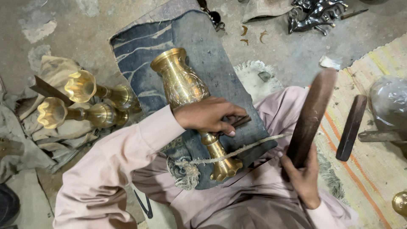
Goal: The person sits cross-legged with a brass vase on a lap cushion and decorates its surface by hand, holding a small punch against the metal and striking it with a wooden mallet to cut decorative patterns, repositioning the vase and punch repeatedly as they work around the body and base.
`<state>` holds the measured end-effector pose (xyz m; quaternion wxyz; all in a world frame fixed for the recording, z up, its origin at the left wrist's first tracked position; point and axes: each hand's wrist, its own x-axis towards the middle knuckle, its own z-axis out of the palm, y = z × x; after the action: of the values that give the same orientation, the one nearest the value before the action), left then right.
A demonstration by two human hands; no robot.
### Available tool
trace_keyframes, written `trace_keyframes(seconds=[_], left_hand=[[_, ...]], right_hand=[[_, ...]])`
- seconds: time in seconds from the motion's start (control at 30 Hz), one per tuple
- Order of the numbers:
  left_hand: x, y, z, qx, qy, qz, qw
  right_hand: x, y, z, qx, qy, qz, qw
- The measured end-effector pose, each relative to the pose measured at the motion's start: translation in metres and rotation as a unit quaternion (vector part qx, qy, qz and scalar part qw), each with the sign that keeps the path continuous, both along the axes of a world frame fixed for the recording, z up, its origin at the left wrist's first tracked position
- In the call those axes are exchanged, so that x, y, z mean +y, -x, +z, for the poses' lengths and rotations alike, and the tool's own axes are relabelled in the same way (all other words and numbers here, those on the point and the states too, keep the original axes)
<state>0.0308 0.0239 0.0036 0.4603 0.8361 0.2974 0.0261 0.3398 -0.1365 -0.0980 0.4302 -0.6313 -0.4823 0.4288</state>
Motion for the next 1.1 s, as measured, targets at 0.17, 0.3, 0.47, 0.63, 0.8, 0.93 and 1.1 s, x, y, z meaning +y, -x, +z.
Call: trace_keyframes(seconds=[0.17,0.3,0.47,0.63,0.8,0.93,1.1], left_hand=[[-0.003,0.003,0.001,0.010,0.004,0.004,1.000],[0.000,0.001,-0.004,0.006,0.018,-0.010,1.000],[0.005,-0.001,-0.007,-0.024,0.032,-0.041,0.998],[0.006,-0.001,-0.005,0.020,0.032,-0.056,0.998],[0.006,-0.001,-0.005,-0.014,0.049,-0.067,0.996],[0.005,0.003,-0.004,-0.026,0.039,-0.068,0.997],[0.007,0.007,-0.002,-0.005,0.028,-0.084,0.996]], right_hand=[[0.002,0.012,0.006,-0.257,-0.165,0.126,0.944],[0.005,0.016,0.007,-0.175,-0.031,0.131,0.975],[0.004,0.013,0.004,-0.127,-0.069,0.083,0.986],[0.004,0.012,0.001,-0.168,-0.068,0.111,0.977],[0.003,0.014,0.001,-0.281,-0.031,0.147,0.948],[0.001,0.018,0.004,-0.145,-0.078,0.087,0.983],[0.007,0.020,0.010,-0.265,-0.236,0.072,0.932]])
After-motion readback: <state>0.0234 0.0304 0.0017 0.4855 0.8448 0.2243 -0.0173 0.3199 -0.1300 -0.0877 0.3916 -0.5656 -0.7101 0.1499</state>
